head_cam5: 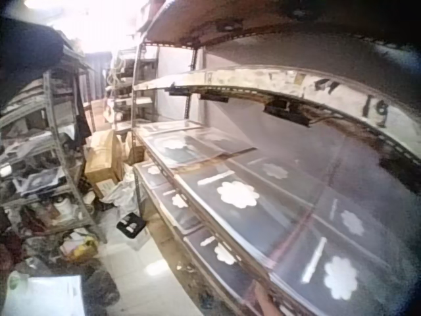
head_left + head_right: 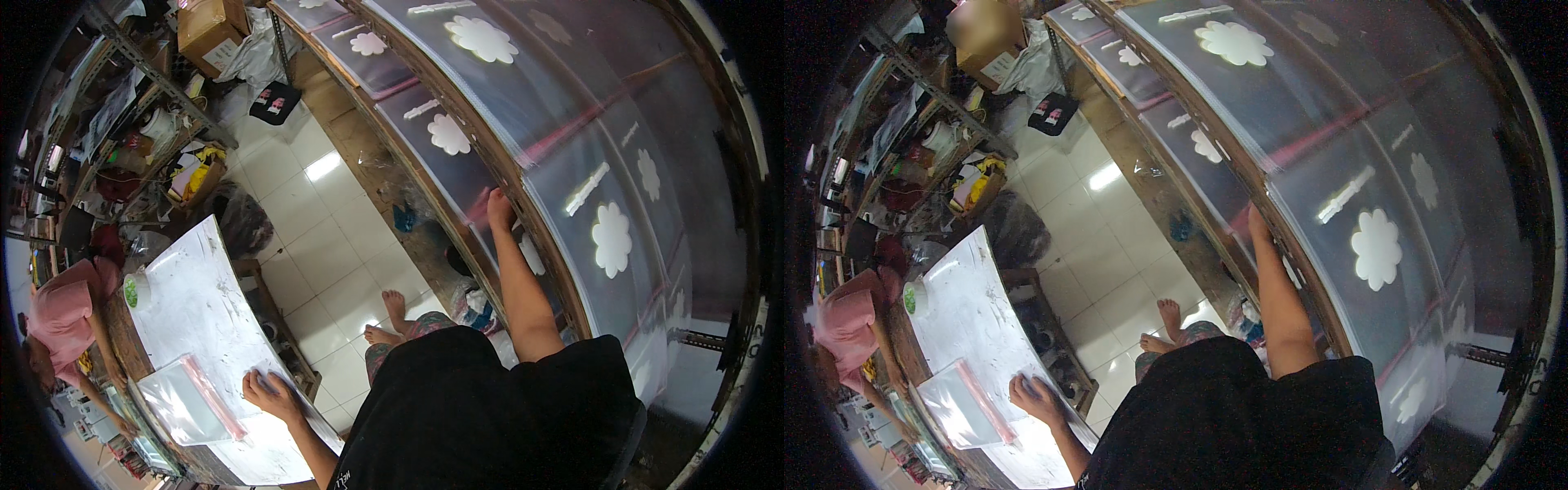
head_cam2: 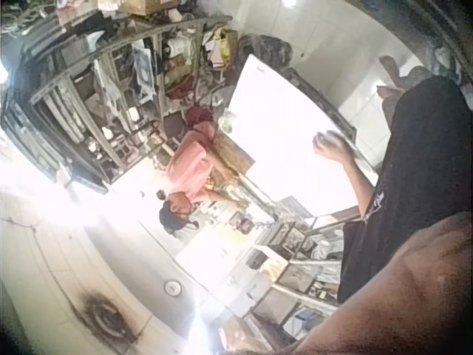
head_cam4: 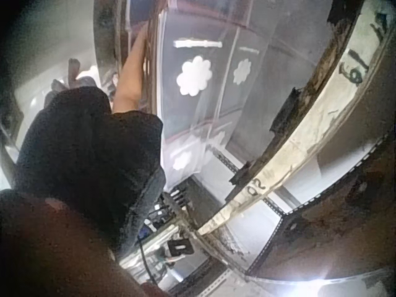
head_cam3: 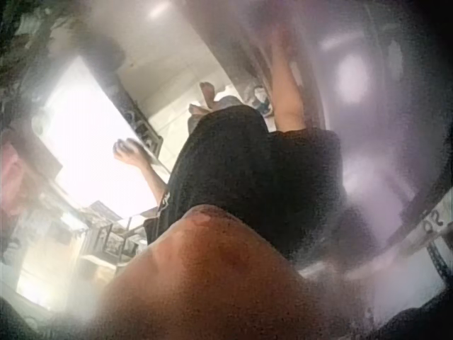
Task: The person repeatedly picks up white flower-shaped cutouts from a table and places them onto a transparent sheet on a nearby rack. The person handles the cutouts one at a time and arranges them in a pattern on the sheet.
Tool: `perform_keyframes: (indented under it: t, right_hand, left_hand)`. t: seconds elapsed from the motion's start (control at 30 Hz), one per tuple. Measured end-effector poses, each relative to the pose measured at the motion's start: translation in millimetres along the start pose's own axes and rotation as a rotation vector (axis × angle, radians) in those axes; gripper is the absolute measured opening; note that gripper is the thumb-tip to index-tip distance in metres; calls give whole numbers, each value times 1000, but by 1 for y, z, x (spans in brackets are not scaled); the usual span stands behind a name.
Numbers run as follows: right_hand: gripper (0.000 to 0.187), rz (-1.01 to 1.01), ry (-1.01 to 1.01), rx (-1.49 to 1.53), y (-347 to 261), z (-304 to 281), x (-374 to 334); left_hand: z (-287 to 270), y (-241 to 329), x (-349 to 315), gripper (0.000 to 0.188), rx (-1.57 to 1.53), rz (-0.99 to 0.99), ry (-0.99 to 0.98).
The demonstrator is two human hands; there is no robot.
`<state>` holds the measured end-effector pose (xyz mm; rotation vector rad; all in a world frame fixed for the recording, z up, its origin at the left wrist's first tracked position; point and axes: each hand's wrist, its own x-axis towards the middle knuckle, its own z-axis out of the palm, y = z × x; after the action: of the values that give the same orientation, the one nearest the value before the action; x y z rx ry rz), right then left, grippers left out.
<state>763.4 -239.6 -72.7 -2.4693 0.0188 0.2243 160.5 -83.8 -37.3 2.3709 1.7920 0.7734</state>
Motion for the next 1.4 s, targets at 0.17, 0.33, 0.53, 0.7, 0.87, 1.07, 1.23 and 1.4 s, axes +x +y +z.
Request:
perform_keyframes:
  t: [0.17,0.33,0.53,0.7,0.87,1.07,1.23,1.4]
  right_hand:
    - [24,-226,-85,-39,28,19,2]
    - [22,-339,-179,-136,38,27,9]
    - [25,-529,94,-105,66,42,16]
    - [31,-626,37,17,20,27,-47]
    - [31,-680,-142,71,31,44,-135]
    - [20,-659,-743,314,79,107,-276]
    - [25,-557,-1088,161,133,147,-353]
    - [32,-420,-1163,9,153,146,-398]
  left_hand:
    - [2,-2,2,35,-16,23,6]
    - [3,-9,-2,36,-24,12,8]
    - [2,-5,0,36,-85,-8,-1]
    - [-3,-2,-7,36,-170,-52,80]
    - [-8,-4,-2,33,-408,-6,122]
    - [-69,-39,-33,36,-556,-68,66]
    - [-121,-101,-103,39,-352,-167,133]
    - [-138,-139,-153,40,-85,-169,116]
